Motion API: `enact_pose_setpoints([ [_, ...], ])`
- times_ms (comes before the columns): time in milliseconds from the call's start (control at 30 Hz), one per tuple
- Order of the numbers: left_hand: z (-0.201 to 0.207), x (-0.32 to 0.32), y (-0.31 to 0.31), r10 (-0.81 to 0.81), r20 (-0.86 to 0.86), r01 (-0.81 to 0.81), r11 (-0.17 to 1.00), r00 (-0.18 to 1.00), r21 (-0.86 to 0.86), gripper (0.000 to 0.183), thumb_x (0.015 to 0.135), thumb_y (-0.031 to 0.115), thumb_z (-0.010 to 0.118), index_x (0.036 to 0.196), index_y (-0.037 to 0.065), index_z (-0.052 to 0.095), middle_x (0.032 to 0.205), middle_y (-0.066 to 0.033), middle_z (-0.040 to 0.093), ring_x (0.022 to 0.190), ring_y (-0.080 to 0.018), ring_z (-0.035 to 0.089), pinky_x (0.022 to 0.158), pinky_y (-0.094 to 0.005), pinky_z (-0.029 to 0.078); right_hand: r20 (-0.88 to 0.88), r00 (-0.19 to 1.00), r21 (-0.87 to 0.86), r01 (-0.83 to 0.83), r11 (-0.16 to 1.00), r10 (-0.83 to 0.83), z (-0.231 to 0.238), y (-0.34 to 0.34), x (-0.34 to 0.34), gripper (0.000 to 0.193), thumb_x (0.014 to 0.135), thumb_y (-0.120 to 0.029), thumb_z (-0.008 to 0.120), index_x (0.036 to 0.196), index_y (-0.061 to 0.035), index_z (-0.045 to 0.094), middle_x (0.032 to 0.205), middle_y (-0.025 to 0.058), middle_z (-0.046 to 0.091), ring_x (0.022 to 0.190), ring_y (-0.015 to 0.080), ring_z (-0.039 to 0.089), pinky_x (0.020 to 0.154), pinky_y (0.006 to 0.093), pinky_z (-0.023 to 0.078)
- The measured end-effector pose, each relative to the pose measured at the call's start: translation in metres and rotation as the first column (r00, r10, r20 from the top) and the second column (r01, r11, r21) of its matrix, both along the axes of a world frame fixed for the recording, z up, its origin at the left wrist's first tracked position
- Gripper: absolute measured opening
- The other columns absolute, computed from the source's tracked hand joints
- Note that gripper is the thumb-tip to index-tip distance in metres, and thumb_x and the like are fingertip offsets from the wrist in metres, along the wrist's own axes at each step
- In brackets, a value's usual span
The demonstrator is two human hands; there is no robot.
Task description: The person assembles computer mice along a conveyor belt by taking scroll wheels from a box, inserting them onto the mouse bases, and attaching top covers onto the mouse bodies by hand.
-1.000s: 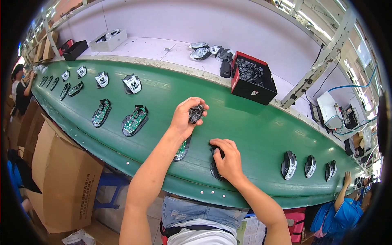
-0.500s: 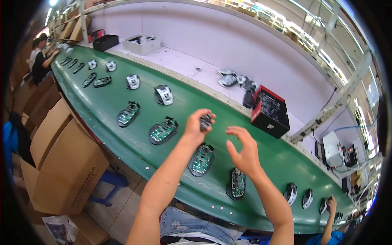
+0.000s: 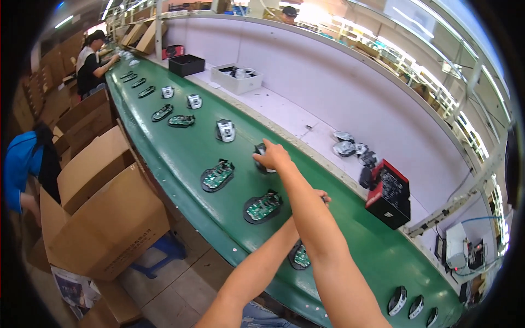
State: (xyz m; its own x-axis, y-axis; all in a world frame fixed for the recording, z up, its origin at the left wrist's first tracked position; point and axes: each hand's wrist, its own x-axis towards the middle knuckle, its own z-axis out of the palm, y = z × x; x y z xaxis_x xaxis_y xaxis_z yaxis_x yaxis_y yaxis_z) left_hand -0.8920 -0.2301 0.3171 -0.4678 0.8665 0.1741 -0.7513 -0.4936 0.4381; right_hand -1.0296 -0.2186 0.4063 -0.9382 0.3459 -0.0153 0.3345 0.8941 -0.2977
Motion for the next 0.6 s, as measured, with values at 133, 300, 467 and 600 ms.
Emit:
enact_pose_setpoints([
  [133, 0.013, 0.004, -0.017, 0.168, -0.147, -0.202, 0.944, 0.975, -0.261, 0.018, 0.093, 0.019, 0.062, 0.102, 0.004, 0.06, 0.09, -0.0114, 0.067, 0.07, -0.0177, 0.065, 0.051, -0.0269, 0.054, 0.016, 0.987, 0.055, 0.157, 0.986, -0.159, -0.009, -0.034, -0.006, 0.061, 0.086, -0.044, 0.067, 0.143, -0.0316, 0.047, 0.14, 0.0189, 0.048, 0.127, 0.0462, 0.044, 0.102, 0.056, 0.044],
  [300, 0.008, -0.002, -0.012, 0.073, -0.041, -0.08, 0.972, 0.996, -0.221, 0.017, 0.094, 0.019, 0.06, 0.102, 0.004, 0.059, 0.094, -0.0119, 0.065, 0.076, -0.0167, 0.064, 0.06, -0.0282, 0.053, -0.065, 0.989, 0.012, 0.135, 0.991, -0.134, -0.007, -0.028, 0.002, 0.054, 0.083, -0.036, 0.068, 0.135, -0.0271, 0.057, 0.137, 0.0185, 0.052, 0.121, 0.0429, 0.051, 0.1, 0.0515, 0.047],
  [467, 0.013, 0.016, -0.006, 0.112, 0.019, -0.099, 0.938, 0.994, -0.332, 0.022, 0.093, 0.035, 0.057, 0.092, 0.012, 0.058, 0.076, -0.0028, 0.057, 0.064, -0.0108, 0.055, 0.047, -0.0268, 0.04, -0.509, 0.86, -0.391, -0.258, 0.884, 0.025, 0.053, 0.01, 0.07, 0.045, 0.083, -0.021, 0.07, 0.125, -0.0084, 0.064, 0.11, 0.0132, 0.069, 0.099, 0.0223, 0.064, 0.089, 0.0344, 0.049],
  [600, 0.037, 0.014, -0.025, 0.402, -0.411, -0.485, 0.867, 0.818, -0.115, 0.013, 0.089, 0.021, 0.056, 0.089, 0.009, 0.06, 0.076, -0.0031, 0.058, 0.065, -0.0124, 0.057, 0.049, -0.0267, 0.04, -0.542, 0.808, 0.007, -0.271, 0.962, 0.232, 0.121, -0.014, 0.219, 0.049, 0.08, -0.017, 0.071, 0.128, -0.0094, 0.063, 0.119, 0.0153, 0.06, 0.11, 0.0287, 0.059, 0.097, 0.034, 0.044],
])
